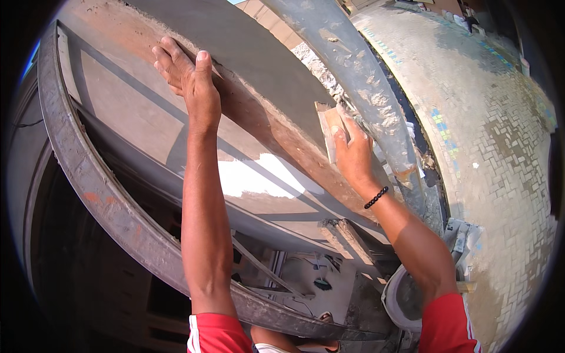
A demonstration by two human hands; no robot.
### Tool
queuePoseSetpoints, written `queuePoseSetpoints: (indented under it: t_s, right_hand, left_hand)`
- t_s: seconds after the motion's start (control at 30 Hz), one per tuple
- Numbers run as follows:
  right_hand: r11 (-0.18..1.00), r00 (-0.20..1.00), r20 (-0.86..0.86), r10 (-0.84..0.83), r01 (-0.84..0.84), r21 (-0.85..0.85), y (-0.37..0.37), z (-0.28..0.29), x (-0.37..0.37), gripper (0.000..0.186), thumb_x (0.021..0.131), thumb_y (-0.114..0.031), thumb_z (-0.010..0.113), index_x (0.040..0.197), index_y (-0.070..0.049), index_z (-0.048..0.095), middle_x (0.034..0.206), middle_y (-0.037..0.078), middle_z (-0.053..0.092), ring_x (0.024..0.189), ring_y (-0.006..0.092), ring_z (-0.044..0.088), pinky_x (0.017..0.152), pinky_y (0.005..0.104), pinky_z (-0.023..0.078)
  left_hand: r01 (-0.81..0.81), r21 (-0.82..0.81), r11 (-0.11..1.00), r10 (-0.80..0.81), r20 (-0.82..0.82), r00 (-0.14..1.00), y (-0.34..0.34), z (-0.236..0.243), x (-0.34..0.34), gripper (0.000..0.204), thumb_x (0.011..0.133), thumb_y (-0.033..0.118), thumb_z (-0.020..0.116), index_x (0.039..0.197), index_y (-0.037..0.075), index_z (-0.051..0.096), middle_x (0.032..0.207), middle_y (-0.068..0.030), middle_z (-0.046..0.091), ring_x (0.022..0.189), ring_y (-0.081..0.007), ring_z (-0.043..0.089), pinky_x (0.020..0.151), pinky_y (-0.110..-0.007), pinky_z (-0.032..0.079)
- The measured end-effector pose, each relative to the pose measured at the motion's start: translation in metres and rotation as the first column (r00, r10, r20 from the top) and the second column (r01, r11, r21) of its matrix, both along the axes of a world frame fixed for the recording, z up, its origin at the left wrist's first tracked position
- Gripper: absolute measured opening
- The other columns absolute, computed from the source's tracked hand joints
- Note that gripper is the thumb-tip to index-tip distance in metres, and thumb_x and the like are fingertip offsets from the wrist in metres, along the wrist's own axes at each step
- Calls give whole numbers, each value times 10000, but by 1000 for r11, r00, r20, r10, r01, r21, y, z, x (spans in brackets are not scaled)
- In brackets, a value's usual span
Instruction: The person applies and smooths wet plaster onto a curved wall section using a trowel. They repeatedly scoop plaster from a bucket and spread it evenly along the surface, working methodically from one end to the other.
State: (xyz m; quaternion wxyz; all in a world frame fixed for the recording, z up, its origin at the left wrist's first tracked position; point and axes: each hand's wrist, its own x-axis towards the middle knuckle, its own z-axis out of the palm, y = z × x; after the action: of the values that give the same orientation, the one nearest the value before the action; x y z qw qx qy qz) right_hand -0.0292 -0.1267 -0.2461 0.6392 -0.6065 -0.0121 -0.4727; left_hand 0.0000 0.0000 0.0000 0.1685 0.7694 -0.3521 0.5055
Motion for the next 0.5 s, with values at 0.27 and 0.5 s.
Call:
queuePoseSetpoints:
  t_s: [0.27, 0.5]
  right_hand:
    - [996, 945, 328, 7, 23, -85, -7, 135, 6, 401, 883, -36, 547, 1276, 36, 563, 1216, 232, 622, 1151, 346, 602, 998, 368, 448]
    - [984, 950, 309, 48, 9, -179, -1, 55, -16, 440, 849, -5, 547, 1288, -3, 560, 1072, 236, 648, 972, 390, 632, 861, 425, 501]
  left_hand:
    - [28, 25, 999, -27, -12, 1000, -4, 4, -2, 753, 980, 472, 373, 1554, 130, 27, 1597, -194, -110, 1460, -379, -156, 1141, -526, -119]
    - [-8, 16, 1000, 8, 5, 1000, 3, 3, -2, 749, 991, 525, 322, 1554, 135, 20, 1596, -177, -135, 1455, -370, -185, 1127, -560, -122]
